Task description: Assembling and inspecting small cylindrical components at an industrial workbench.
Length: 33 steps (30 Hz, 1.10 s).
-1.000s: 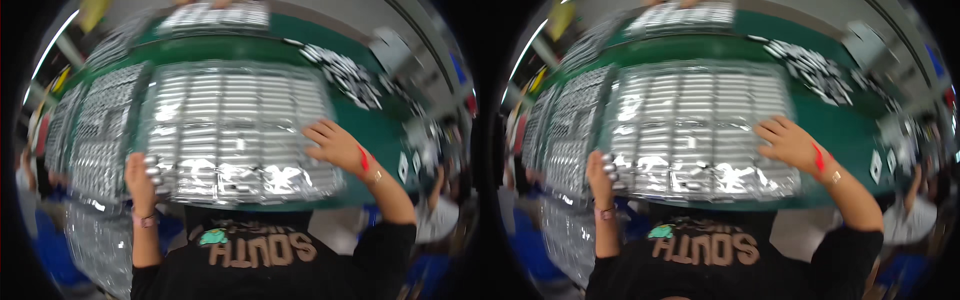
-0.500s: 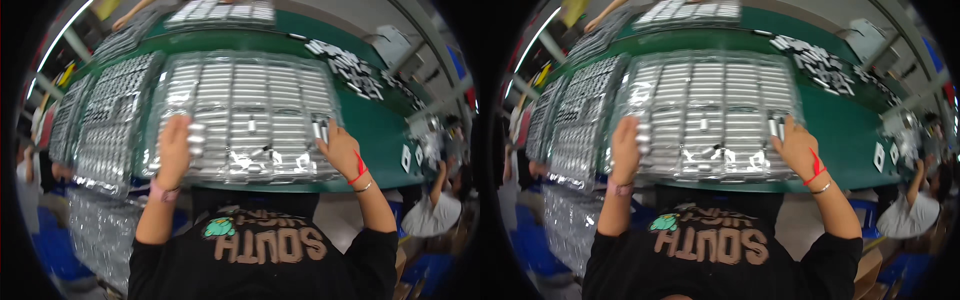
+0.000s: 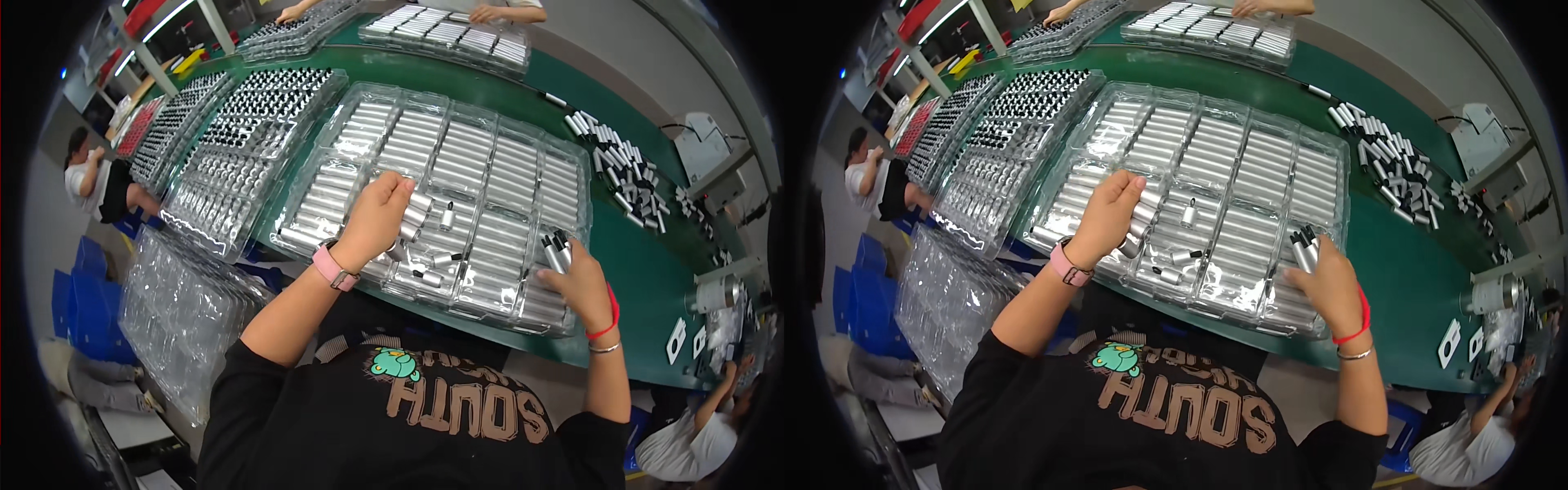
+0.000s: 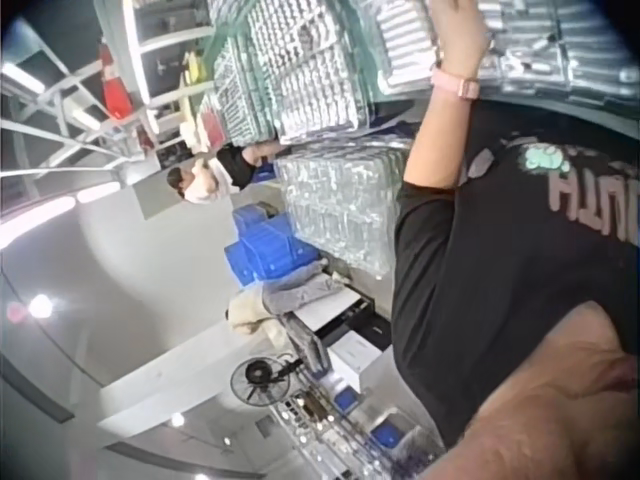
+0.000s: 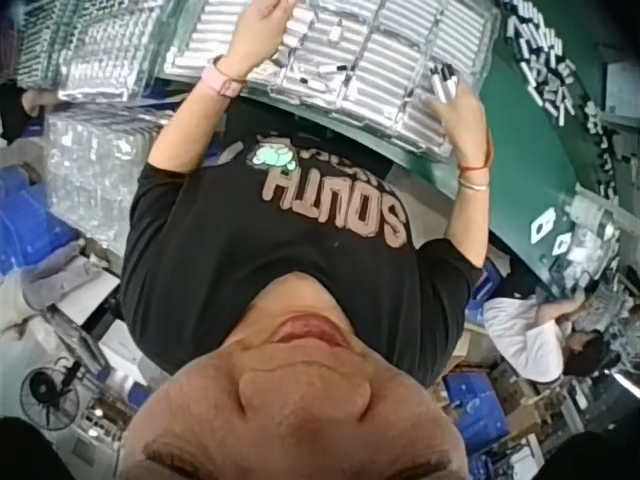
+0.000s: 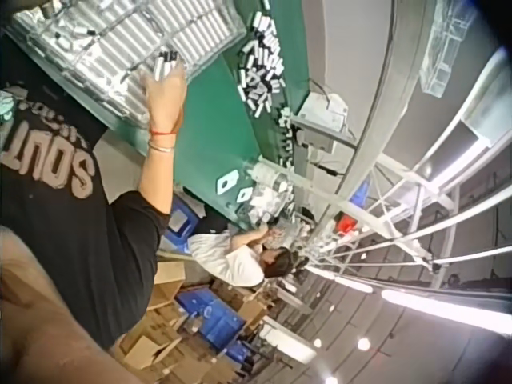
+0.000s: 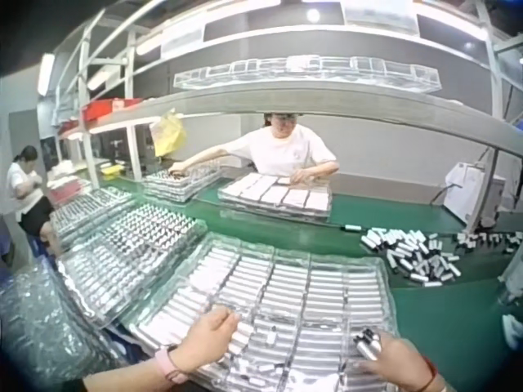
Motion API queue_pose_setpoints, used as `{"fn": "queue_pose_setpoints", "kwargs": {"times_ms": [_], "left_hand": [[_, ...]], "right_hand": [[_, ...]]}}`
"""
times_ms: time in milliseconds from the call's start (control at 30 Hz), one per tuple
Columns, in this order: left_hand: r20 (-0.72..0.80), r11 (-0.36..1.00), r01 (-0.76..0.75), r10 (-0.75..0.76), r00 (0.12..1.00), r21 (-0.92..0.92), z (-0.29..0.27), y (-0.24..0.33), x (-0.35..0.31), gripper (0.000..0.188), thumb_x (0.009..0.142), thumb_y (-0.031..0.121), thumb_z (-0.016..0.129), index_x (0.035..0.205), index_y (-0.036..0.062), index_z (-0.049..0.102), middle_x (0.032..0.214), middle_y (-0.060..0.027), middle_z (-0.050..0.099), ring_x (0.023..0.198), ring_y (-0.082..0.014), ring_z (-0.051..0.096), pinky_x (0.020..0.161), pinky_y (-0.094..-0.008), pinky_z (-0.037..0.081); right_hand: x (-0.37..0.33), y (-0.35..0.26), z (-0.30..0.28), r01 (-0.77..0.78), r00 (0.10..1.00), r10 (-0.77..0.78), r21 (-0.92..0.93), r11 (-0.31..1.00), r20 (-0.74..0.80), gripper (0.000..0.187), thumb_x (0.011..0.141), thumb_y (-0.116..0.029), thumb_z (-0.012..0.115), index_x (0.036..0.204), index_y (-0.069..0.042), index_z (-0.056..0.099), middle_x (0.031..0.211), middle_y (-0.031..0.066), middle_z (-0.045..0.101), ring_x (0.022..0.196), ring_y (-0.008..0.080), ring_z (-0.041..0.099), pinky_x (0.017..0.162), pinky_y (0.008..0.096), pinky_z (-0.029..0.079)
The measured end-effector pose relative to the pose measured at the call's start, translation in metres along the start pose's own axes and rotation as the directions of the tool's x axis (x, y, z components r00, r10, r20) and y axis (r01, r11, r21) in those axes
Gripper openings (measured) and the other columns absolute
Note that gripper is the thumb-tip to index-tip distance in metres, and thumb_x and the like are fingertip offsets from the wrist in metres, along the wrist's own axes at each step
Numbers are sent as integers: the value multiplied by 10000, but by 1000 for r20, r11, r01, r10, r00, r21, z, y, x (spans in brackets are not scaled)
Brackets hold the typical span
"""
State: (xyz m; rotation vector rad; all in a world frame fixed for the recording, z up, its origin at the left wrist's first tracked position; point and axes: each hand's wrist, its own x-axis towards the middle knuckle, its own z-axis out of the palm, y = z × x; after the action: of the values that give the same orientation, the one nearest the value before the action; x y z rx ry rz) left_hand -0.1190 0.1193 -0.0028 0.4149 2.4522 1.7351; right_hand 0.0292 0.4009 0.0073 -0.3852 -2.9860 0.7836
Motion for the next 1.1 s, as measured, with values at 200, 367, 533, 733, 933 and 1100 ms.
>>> {"fn": "queue_pose_setpoints", "kwargs": {"times_ms": [200,367,533,733,933,1100], "left_hand": [[49,989,-116,112,992,94,25,-2,3,237,949,222,495,833,21,546,585,-31,483,524,-160,421,524,-312,379],[167,723,-587,570,805,363,33,-16,10,193,924,192,531,836,20,540,607,-66,530,525,-237,464,543,-350,403],[214,677,-676,642,736,291,31,-1,12,167,916,160,554,830,18,536,662,-64,579,529,-220,513,522,-331,412],[297,950,-291,311,903,-109,11,18,1,173,939,156,540,846,12,520,699,-59,594,536,-147,549,504,-269,438],[445,956,-16,152,883,-294,2,27,-3,175,972,159,495,857,27,480,711,-77,586,571,-120,573,555,-227,506],[484,865,212,40,874,-455,-8,28,-2,167,968,159,504,868,33,460,702,-84,585,557,-135,576,529,-231,501]], "right_hand": [[-12,12,-11,-269,963,183,782,563,199,384,798,-97,630,1142,51,547,865,170,646,687,208,609,486,249,455],[-11,-12,3,-444,892,-71,841,-309,446,348,916,-136,511,1219,35,501,807,92,565,576,72,447,421,122,304],[-10,-30,14,-394,908,-20,836,-383,419,314,902,-124,538,1170,40,539,762,77,556,570,75,455,444,148,354],[-20,-74,30,-144,932,349,984,104,100,291,872,-37,562,1157,26,560,899,131,577,597,92,463,453,173,380],[-29,-113,43,-1,943,321,966,259,-85,288,820,33,609,1107,30,590,925,123,577,641,124,515,527,209,441],[-36,-135,56,165,913,299,923,348,-276,275,808,28,624,1081,2,612,848,86,596,666,120,530,609,223,457]]}}
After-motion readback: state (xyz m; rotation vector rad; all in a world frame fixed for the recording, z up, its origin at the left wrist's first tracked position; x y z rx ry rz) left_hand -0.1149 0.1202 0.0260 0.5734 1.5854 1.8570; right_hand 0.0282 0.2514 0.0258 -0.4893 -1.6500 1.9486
